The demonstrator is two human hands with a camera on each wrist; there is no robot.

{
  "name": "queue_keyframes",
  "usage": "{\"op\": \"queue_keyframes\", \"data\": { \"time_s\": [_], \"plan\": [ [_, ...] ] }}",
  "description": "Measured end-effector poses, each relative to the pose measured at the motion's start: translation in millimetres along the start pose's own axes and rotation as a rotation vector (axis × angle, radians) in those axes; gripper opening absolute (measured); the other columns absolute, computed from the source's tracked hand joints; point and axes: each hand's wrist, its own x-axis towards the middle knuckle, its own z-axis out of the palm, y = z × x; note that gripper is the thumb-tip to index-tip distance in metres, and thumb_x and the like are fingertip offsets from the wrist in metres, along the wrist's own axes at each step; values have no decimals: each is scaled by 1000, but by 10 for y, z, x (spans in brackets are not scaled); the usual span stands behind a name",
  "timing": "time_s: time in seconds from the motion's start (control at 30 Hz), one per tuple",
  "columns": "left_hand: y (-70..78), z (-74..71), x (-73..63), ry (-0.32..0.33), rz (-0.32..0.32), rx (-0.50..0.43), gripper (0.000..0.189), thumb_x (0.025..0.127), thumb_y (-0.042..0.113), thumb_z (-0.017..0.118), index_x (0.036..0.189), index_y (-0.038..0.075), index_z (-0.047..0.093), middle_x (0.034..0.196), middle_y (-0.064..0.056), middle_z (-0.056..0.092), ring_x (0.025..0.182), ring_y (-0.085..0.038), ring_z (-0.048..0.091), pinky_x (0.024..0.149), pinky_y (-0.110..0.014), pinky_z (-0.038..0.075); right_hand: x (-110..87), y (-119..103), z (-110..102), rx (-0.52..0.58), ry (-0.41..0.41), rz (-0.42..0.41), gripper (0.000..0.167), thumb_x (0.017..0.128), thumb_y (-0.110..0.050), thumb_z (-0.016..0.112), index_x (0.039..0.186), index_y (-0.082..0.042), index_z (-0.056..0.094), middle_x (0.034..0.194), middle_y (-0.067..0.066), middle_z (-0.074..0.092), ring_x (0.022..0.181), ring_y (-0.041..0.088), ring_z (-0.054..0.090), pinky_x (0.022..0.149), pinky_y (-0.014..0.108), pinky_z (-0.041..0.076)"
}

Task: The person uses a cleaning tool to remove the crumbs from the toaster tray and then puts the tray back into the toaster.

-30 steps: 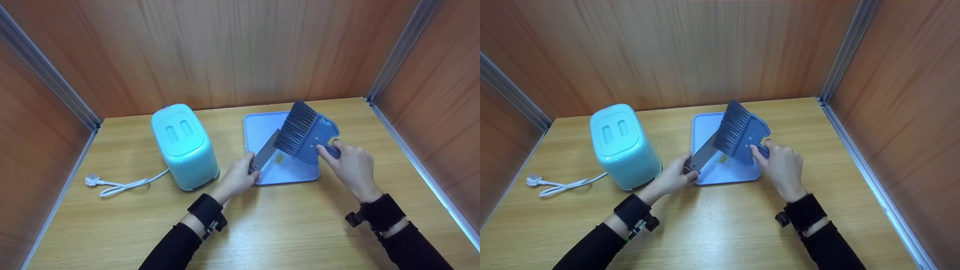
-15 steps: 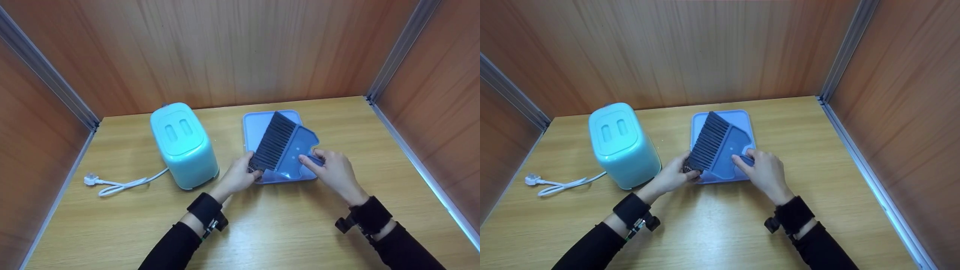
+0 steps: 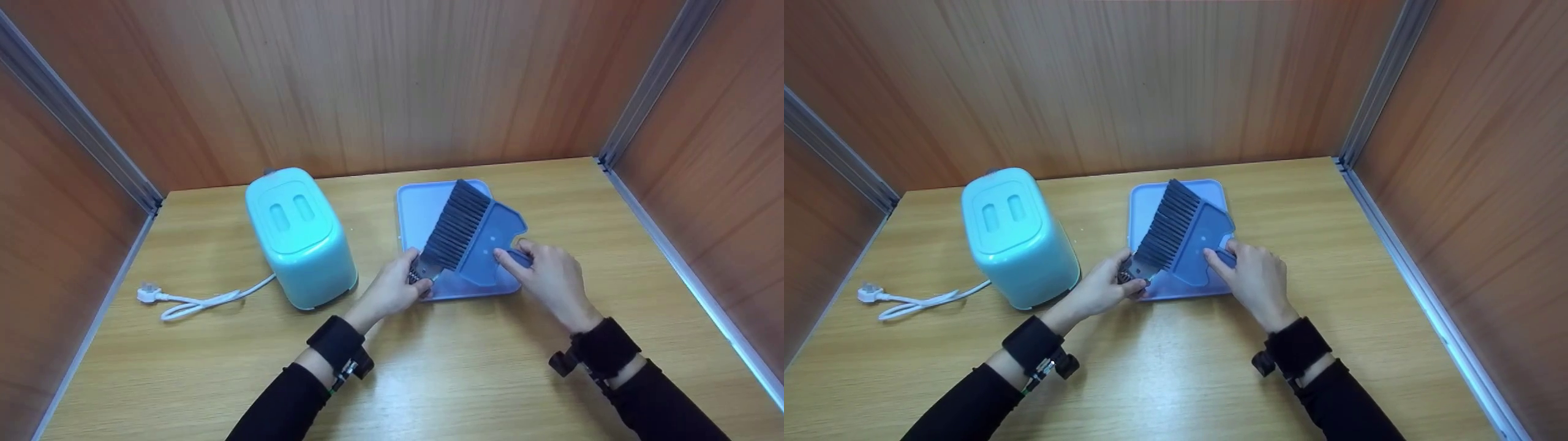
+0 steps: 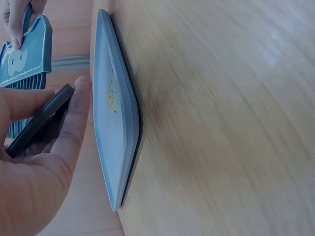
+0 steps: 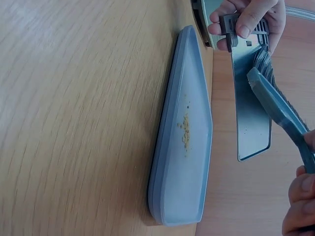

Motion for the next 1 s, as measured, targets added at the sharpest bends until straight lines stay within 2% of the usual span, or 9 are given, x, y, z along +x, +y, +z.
{"op": "queue_keyframes", "data": {
  "time_s": [0.2, 0.33, 0.43, 0.63, 0.83, 1.0],
  "plan": [
    [-15, -24, -2, 23, -5, 53, 29, 101, 6, 71, 127, 10, 58, 114, -11, 69, 101, -23, 69, 90, -38, 61, -7, 57, -40, -66, 15, -2, 49, 103, -52, 69, 79, -11, 58, 63, -5, 33, 53, 15, 39, 51, 26, 23],
    [-30, -40, 1, 29, -11, 58, 35, 101, 7, 70, 134, 9, 58, 118, -13, 68, 106, -25, 68, 95, -41, 61, -19, 101, -68, -118, 26, -1, 50, 103, -54, 68, 88, -7, 67, 61, -4, 33, 51, 15, 38, 50, 27, 22],
    [-50, -50, 3, 41, -4, 74, 37, 101, 7, 70, 136, 8, 57, 120, -14, 69, 107, -26, 68, 96, -41, 61, -13, 136, -90, -153, 63, -21, 48, 102, -52, 70, 93, -5, 71, 59, -4, 33, 49, 15, 36, 48, 27, 21],
    [-79, -73, -9, 71, -1, 107, 34, 100, 6, 71, 131, 8, 57, 116, -13, 70, 105, -27, 69, 92, -42, 60, -19, 141, -138, -132, 158, -114, 42, 98, -43, 78, 80, -7, 66, 59, -6, 32, 48, 12, 32, 47, 26, 18],
    [-87, -71, 8, 77, -14, 128, 34, 102, 8, 70, 133, 10, 57, 117, -10, 71, 105, -24, 69, 92, -40, 61, -80, 39, -122, -94, 97, -175, 43, 97, -42, 79, 73, -12, 59, 59, -9, 29, 49, 8, 29, 49, 23, 17],
    [-71, -58, 11, 68, -14, 105, 29, 101, 7, 70, 127, 11, 57, 110, -8, 71, 98, -21, 70, 87, -37, 62, -111, -8, -68, -121, 65, -180, 42, 98, -45, 78, 77, -11, 64, 58, -9, 27, 47, 8, 29, 49, 23, 18]
  ]
}}
